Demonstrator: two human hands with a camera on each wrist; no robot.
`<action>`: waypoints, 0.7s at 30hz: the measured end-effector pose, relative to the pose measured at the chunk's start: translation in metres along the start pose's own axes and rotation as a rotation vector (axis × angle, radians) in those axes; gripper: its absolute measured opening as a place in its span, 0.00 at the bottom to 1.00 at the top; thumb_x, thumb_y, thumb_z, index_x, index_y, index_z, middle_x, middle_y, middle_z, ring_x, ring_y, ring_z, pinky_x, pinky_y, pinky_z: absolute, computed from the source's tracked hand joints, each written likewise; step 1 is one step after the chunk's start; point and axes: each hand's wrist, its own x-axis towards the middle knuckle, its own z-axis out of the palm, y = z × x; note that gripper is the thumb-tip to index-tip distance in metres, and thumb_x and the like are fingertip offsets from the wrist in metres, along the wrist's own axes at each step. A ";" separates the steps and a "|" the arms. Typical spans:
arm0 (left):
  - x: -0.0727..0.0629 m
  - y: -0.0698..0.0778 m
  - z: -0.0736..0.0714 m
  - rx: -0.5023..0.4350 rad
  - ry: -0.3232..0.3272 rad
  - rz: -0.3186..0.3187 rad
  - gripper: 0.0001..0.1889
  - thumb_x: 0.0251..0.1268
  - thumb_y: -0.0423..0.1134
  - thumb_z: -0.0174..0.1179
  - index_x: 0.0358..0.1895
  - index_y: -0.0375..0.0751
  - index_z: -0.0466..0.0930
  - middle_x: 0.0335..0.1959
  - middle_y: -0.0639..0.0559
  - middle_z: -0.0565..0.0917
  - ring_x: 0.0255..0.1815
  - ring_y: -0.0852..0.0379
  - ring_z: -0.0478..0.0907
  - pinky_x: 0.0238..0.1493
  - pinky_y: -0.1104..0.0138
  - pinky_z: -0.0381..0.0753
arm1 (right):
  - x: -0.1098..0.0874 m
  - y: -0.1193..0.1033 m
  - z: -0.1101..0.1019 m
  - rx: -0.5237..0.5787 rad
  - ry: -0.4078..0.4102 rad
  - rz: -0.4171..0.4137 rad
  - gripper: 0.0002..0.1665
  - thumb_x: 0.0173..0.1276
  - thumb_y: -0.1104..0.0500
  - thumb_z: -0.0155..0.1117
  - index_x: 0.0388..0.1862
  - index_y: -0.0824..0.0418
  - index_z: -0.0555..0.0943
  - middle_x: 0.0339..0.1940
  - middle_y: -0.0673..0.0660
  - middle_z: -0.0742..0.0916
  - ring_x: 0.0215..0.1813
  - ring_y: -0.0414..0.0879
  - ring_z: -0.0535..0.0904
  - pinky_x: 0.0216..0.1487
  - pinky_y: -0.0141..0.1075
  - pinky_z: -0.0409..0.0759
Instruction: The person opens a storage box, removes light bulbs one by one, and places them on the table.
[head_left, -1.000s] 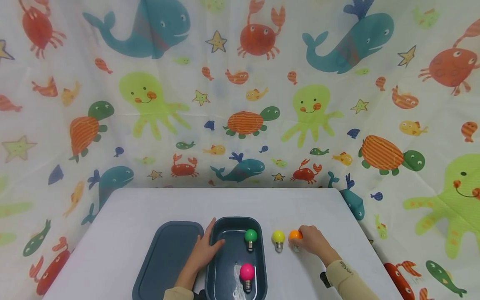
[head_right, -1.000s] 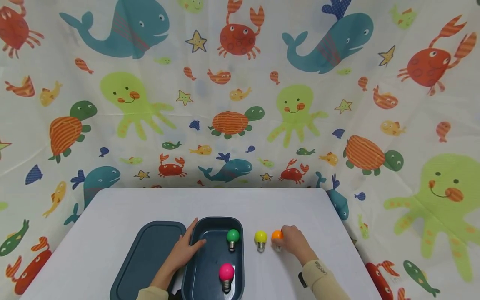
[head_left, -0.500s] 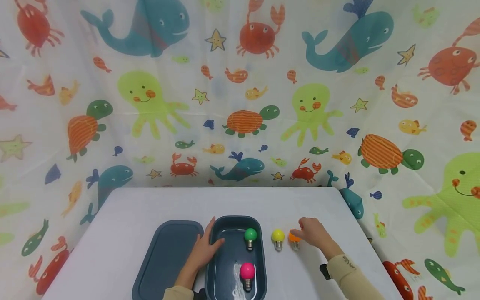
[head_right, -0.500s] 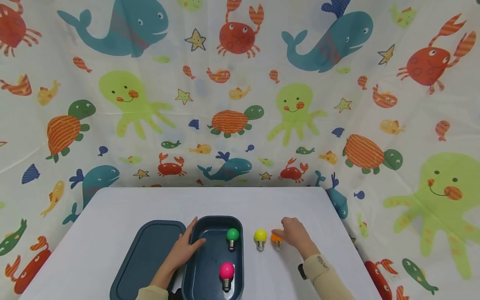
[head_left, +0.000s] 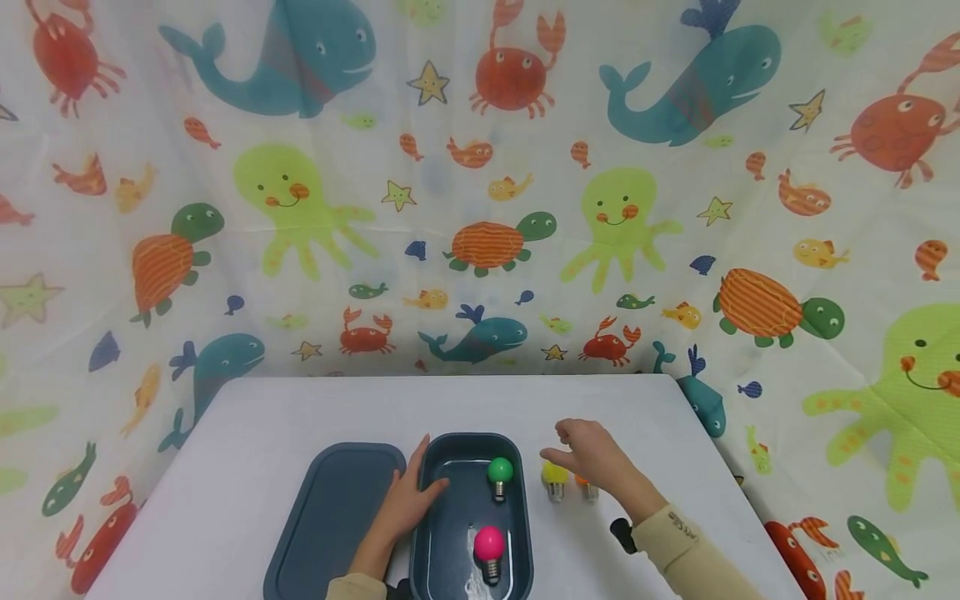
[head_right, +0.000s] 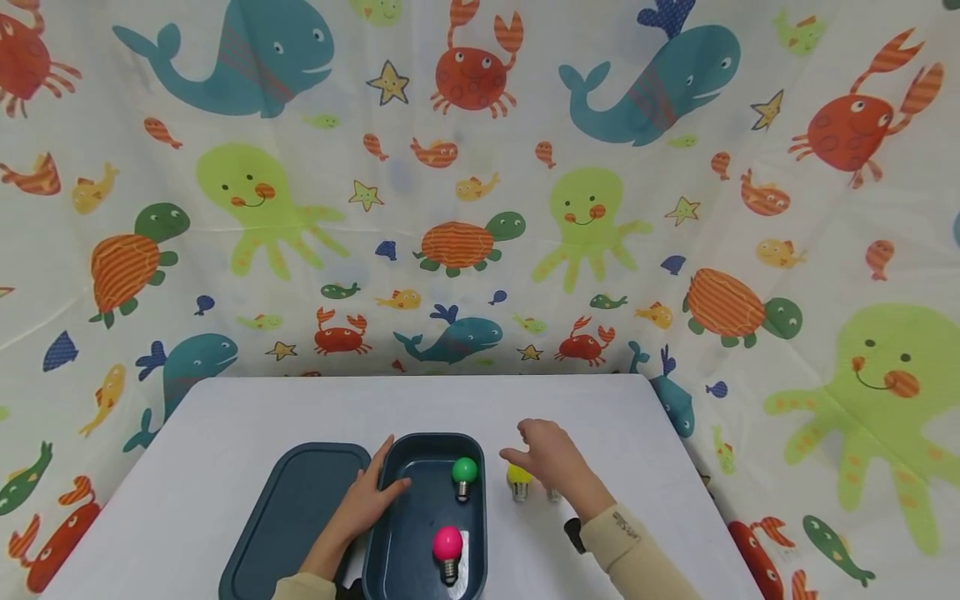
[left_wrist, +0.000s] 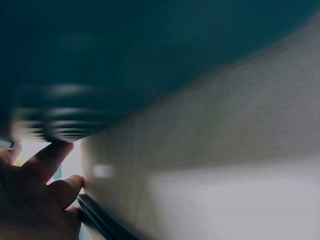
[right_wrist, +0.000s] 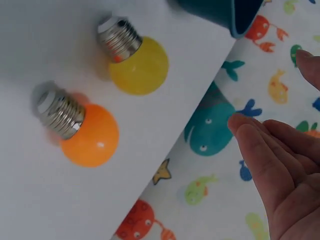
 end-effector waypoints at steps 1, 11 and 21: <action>0.000 0.000 0.000 0.001 0.001 -0.002 0.41 0.66 0.49 0.62 0.78 0.46 0.52 0.74 0.35 0.61 0.71 0.20 0.49 0.65 0.28 0.44 | -0.001 -0.005 0.001 0.007 0.003 -0.016 0.27 0.59 0.49 0.75 0.50 0.65 0.82 0.41 0.58 0.87 0.43 0.49 0.82 0.45 0.43 0.84; 0.000 0.000 0.001 -0.003 0.004 -0.005 0.41 0.66 0.49 0.62 0.78 0.47 0.52 0.74 0.36 0.60 0.71 0.18 0.46 0.63 0.26 0.45 | -0.007 -0.043 0.010 0.023 -0.064 -0.164 0.28 0.60 0.48 0.74 0.51 0.67 0.81 0.42 0.60 0.87 0.44 0.51 0.82 0.44 0.44 0.85; -0.001 0.000 0.000 0.001 -0.004 -0.026 0.41 0.66 0.51 0.62 0.78 0.47 0.52 0.74 0.34 0.61 0.70 0.17 0.45 0.61 0.25 0.47 | -0.013 -0.060 0.040 -0.006 -0.211 -0.262 0.23 0.60 0.46 0.73 0.41 0.63 0.81 0.24 0.48 0.79 0.27 0.38 0.69 0.27 0.25 0.73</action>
